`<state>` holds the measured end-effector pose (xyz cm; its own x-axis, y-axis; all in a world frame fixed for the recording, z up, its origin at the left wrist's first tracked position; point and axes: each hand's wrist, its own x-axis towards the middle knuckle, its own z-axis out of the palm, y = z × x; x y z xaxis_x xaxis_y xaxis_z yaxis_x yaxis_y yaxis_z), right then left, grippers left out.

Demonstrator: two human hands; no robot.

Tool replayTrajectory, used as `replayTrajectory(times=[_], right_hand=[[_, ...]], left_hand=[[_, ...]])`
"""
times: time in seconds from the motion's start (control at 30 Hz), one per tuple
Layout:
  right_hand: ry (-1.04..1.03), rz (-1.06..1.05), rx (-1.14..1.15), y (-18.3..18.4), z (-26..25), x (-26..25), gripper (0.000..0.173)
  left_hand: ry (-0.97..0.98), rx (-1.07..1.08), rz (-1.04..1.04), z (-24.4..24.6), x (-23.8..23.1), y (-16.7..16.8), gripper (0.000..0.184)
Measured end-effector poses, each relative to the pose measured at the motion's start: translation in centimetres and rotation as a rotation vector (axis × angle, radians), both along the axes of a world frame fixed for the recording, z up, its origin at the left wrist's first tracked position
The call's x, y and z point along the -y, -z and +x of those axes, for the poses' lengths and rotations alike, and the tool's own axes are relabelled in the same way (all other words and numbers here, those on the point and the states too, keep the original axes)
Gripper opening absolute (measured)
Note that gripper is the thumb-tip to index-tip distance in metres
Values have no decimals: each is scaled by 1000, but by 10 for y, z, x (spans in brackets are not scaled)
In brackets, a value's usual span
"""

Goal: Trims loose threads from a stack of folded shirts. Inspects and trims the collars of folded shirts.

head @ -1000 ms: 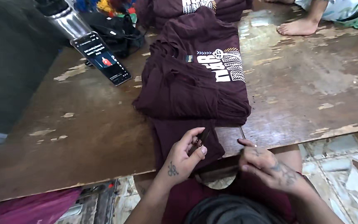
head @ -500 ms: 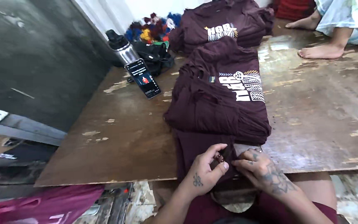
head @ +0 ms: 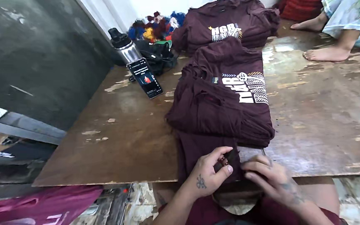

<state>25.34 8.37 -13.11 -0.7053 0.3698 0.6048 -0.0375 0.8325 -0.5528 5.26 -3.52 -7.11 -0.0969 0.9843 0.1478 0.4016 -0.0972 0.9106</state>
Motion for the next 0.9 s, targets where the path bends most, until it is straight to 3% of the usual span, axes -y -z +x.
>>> replayTrajectory(times=[0.1, 0.27, 0.43, 0.5, 0.67, 0.8, 0.9], right_hand=[[60, 150, -8, -1, -24, 2, 17], [-199, -168, 37, -3, 10, -9, 36], [-302, -141, 144, -8, 36, -9, 34], [-230, -141, 161, -11, 39, -6, 41], [173, 22, 206, -27, -1, 15, 67], [188, 135, 137, -11, -14, 18, 19], [113, 92, 171, -12, 7, 11, 17]], left_hand=[[-16, -10, -16, 2, 1, 0, 45], [-15, -9, 11, -2, 8, 5, 46], [-13, -11, 26, -1, 4, 9, 46], [-7, -11, 26, -1, 4, 10, 45], [-1, 5, 14, -1, 3, 9, 45], [13, -107, 30, -1, 5, 8, 45], [50, -268, 34, -3, 13, 5, 41]])
